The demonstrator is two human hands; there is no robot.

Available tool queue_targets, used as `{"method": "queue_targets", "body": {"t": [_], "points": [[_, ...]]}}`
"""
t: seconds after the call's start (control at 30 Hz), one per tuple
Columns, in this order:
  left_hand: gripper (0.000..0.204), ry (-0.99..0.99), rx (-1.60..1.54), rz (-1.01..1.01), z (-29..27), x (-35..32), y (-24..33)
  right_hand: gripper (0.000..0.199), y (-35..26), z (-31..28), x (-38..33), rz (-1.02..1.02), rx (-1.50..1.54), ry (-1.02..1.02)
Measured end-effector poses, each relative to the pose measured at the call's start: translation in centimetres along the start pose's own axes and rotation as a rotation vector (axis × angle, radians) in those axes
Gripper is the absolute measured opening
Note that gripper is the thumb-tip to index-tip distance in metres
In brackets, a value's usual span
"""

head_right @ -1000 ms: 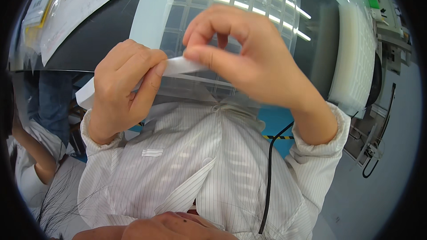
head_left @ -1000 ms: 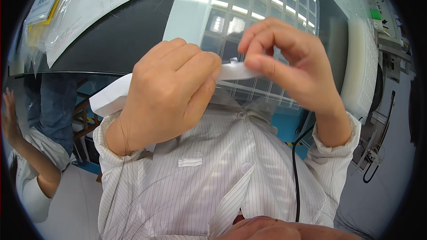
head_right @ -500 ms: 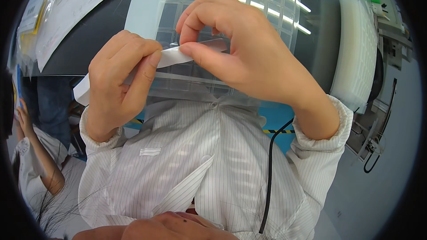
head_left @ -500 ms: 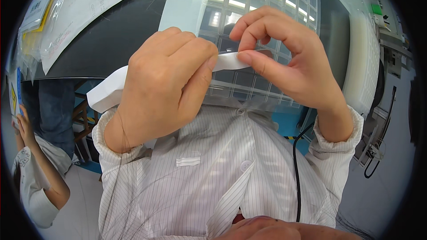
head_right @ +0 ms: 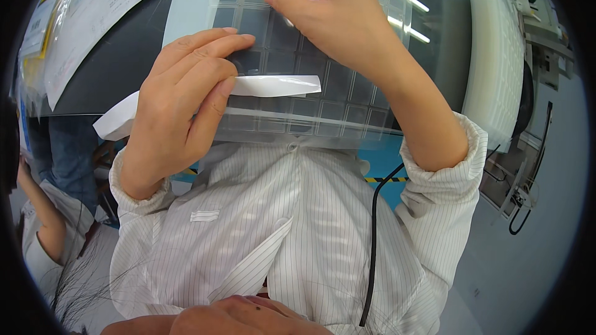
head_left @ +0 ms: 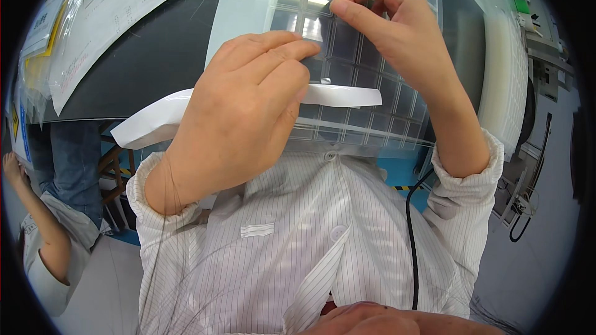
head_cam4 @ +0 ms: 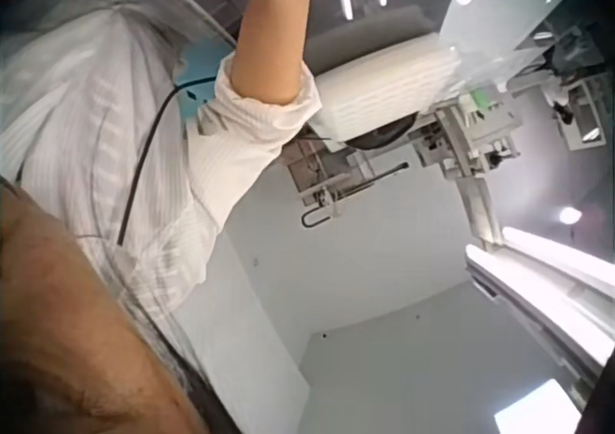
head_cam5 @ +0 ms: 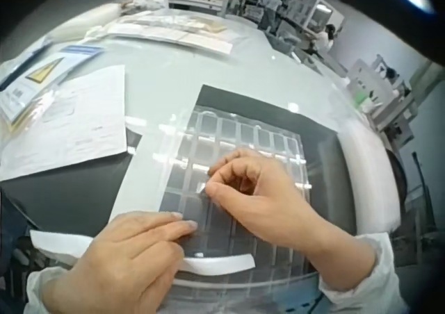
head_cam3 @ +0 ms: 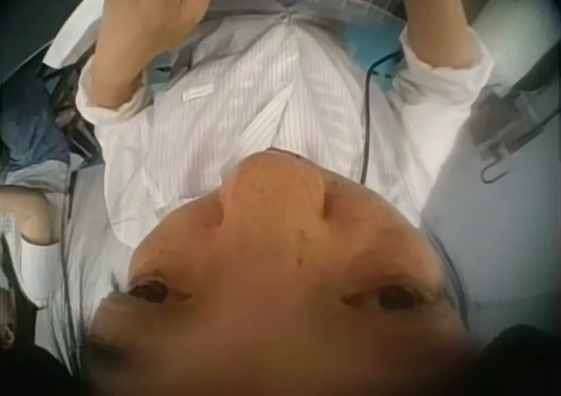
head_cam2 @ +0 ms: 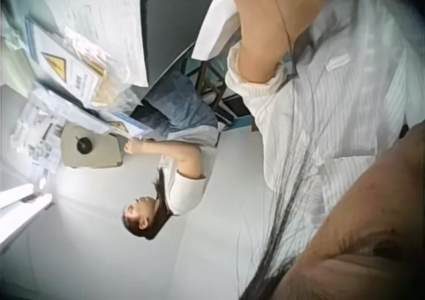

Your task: Applying white labels or tape strips to a grid tray containing electronics components.

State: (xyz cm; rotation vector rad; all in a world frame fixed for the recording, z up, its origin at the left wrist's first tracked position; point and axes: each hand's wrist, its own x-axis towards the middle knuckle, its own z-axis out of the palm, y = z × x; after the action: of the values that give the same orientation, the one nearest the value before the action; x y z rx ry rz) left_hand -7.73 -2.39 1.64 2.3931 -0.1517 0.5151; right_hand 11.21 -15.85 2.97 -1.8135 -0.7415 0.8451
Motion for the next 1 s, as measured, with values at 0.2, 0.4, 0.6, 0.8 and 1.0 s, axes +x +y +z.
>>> {"method": "queue_targets", "body": {"t": [0.2,0.4,0.6,0.8,1.0], "points": [[0.004,0.023,0.018,-0.011,0.5,0.4,0.2,0.013,-0.4,0.3,-0.7,-0.052,-0.116,0.026],[0.002,0.02,0.031,-0.007,0.8,0.4,0.1,0.013,0.1,0.3,-0.7,-0.128,-0.214,0.066],[0.001,0.018,0.025,-0.011,0.5,0.3,-0.2,0.011,-0.1,0.6,-0.3,-0.196,-0.271,0.066],[0.002,0.015,0.026,-0.021,0.5,0.2,-0.1,0.012,-1.5,0.7,-0.4,-0.124,-0.248,0.015],[0.002,0.016,0.015,-0.007,0.6,0.4,0.0,0.01,2.4,-0.1,1.8,-1.068,-0.052,-0.064]]}}
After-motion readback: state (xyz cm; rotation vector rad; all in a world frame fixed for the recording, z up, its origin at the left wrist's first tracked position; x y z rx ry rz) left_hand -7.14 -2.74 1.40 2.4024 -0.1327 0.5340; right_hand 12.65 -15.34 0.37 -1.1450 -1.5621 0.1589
